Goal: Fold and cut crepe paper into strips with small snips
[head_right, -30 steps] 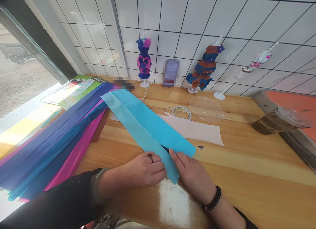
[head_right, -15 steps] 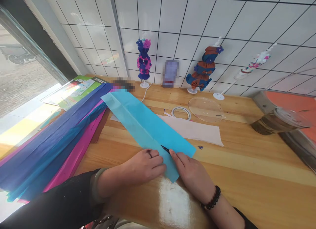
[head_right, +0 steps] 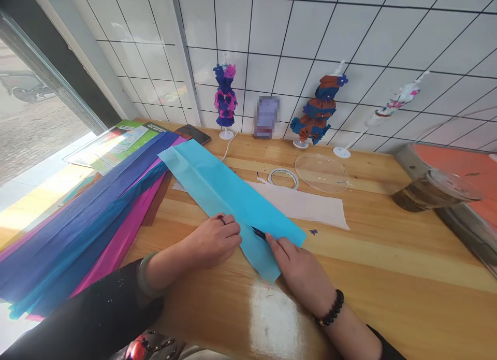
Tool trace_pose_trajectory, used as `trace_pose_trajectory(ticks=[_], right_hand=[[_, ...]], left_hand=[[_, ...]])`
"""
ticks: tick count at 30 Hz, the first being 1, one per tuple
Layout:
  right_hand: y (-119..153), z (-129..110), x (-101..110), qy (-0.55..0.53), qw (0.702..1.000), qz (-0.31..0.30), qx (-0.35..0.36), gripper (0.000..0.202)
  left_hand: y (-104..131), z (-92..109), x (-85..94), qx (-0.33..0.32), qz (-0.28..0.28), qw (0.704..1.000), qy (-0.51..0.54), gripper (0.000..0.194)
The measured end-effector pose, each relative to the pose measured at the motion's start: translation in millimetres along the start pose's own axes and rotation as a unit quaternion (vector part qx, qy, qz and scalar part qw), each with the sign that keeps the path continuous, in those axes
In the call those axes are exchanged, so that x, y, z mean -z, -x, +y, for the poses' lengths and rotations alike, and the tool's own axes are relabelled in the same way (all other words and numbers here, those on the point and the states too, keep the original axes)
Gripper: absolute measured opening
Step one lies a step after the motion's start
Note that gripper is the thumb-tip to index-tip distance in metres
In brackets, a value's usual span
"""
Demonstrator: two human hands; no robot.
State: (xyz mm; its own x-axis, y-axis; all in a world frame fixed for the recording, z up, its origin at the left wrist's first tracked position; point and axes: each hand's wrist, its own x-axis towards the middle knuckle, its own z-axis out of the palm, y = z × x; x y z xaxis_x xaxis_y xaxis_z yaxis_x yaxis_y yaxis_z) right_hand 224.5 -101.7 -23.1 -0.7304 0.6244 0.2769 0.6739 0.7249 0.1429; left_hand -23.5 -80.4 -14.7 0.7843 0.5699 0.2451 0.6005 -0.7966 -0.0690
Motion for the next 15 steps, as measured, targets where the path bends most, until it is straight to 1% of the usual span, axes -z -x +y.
trace_pose_trajectory(ticks=[3, 9, 15], right_hand=[[-1.0, 0.2, 0.6, 0.010, 1.000, -0.004, 0.002, 0.069], [-4.5, -0.6, -2.6, 0.012, 1.000, -0.014, 0.014, 0.060], [-9.5, -1.8, -4.1, -0.002, 1.000, -0.009, 0.010, 0.060]], left_hand=[[0.2, 0.4, 1.4, -0.003, 0.008, 1.000, 0.010, 0.010], [3.0, -3.8, 8.0, -0.015, 0.013, 0.999, 0.025, 0.009], [5.1, -6.8, 13.3, -0.017, 0.017, 0.999, 0.040, 0.010]])
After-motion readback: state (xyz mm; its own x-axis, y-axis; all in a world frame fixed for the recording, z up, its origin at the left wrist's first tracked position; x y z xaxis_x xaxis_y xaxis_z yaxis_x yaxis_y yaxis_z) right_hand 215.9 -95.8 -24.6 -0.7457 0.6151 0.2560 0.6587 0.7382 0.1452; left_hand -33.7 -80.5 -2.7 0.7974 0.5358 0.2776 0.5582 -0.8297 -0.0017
